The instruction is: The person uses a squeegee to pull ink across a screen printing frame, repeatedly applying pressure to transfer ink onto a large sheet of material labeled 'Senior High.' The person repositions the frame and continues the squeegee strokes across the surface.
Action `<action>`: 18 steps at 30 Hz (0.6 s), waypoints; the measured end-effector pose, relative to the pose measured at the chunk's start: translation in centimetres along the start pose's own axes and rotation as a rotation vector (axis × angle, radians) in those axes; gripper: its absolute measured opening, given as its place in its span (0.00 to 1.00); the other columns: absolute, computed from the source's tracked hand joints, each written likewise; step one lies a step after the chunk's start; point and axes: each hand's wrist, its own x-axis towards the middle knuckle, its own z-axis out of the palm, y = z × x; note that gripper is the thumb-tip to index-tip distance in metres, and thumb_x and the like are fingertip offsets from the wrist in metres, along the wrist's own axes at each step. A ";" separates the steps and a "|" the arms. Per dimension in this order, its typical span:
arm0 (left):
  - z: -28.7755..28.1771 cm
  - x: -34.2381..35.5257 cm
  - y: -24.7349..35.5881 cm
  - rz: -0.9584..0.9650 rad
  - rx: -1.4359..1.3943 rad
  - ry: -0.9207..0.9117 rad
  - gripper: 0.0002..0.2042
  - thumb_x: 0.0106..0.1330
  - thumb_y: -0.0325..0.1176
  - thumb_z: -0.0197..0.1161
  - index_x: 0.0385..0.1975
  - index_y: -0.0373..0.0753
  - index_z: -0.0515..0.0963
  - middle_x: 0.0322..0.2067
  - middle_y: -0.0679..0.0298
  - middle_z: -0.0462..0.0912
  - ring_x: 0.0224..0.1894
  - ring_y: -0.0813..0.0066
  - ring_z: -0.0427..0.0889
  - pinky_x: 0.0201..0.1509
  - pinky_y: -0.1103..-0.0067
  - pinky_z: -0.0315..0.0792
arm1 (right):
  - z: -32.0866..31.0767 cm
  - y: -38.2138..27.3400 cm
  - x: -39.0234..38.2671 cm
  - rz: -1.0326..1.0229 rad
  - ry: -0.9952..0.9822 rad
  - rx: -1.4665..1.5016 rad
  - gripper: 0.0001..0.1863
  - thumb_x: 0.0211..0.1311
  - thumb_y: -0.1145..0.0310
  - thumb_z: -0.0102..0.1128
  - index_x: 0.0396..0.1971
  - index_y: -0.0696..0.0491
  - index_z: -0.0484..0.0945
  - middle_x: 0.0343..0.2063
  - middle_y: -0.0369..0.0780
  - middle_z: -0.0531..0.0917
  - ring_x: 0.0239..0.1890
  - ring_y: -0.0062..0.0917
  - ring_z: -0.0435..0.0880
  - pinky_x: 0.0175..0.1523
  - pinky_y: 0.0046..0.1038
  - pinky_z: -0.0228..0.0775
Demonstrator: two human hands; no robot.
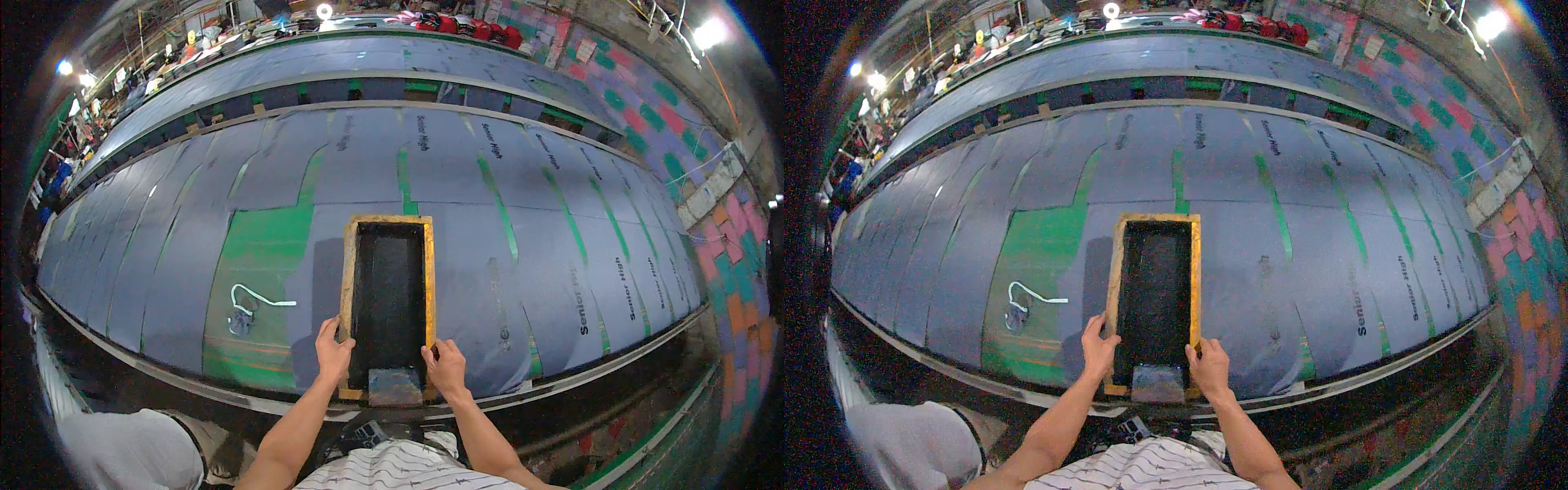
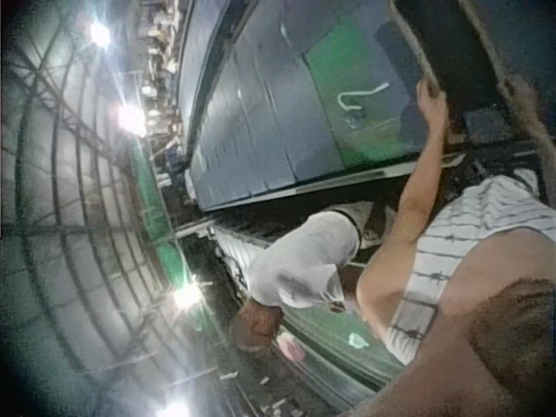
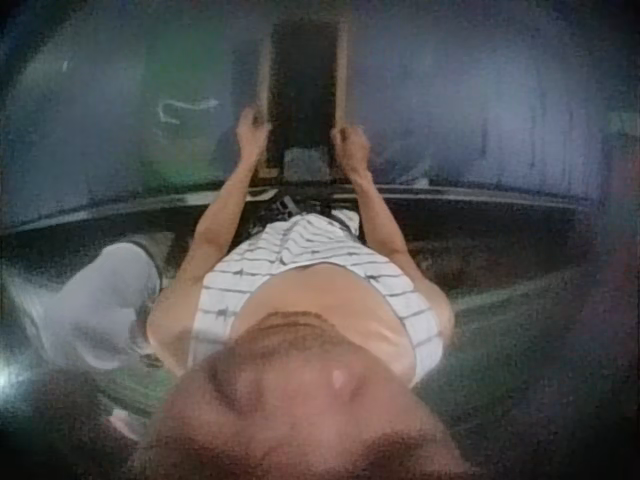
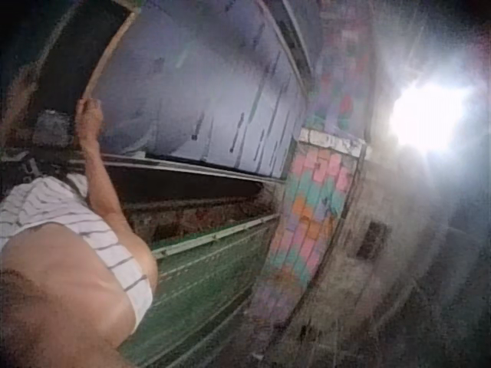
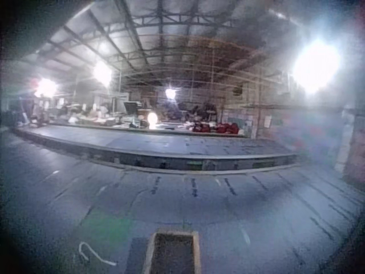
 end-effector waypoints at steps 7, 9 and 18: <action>-1.5 0.0 -1.0 -0.057 0.006 0.009 0.30 0.48 0.22 0.65 0.57 0.26 0.75 0.50 0.51 0.78 0.53 0.53 0.80 0.61 0.70 0.71 | 1.5 -1.6 -0.2 0.023 -0.031 -0.022 0.14 0.64 0.61 0.67 0.35 0.58 0.82 0.29 0.47 0.79 0.35 0.46 0.80 0.41 0.42 0.73; -1.0 -0.2 -2.3 -0.009 0.032 0.041 0.30 0.48 0.22 0.65 0.57 0.26 0.75 0.50 0.50 0.79 0.53 0.53 0.80 0.61 0.70 0.72 | 1.2 -1.6 0.0 0.020 -0.046 -0.007 0.14 0.65 0.60 0.66 0.37 0.58 0.82 0.30 0.47 0.79 0.35 0.46 0.80 0.42 0.43 0.73; -1.7 -0.5 -2.6 -0.021 0.057 0.028 0.30 0.48 0.23 0.65 0.56 0.25 0.75 0.49 0.50 0.79 0.53 0.53 0.80 0.60 0.70 0.72 | 1.8 -1.9 -0.6 0.021 -0.072 -0.007 0.16 0.65 0.61 0.66 0.39 0.60 0.82 0.30 0.48 0.79 0.35 0.46 0.80 0.42 0.43 0.73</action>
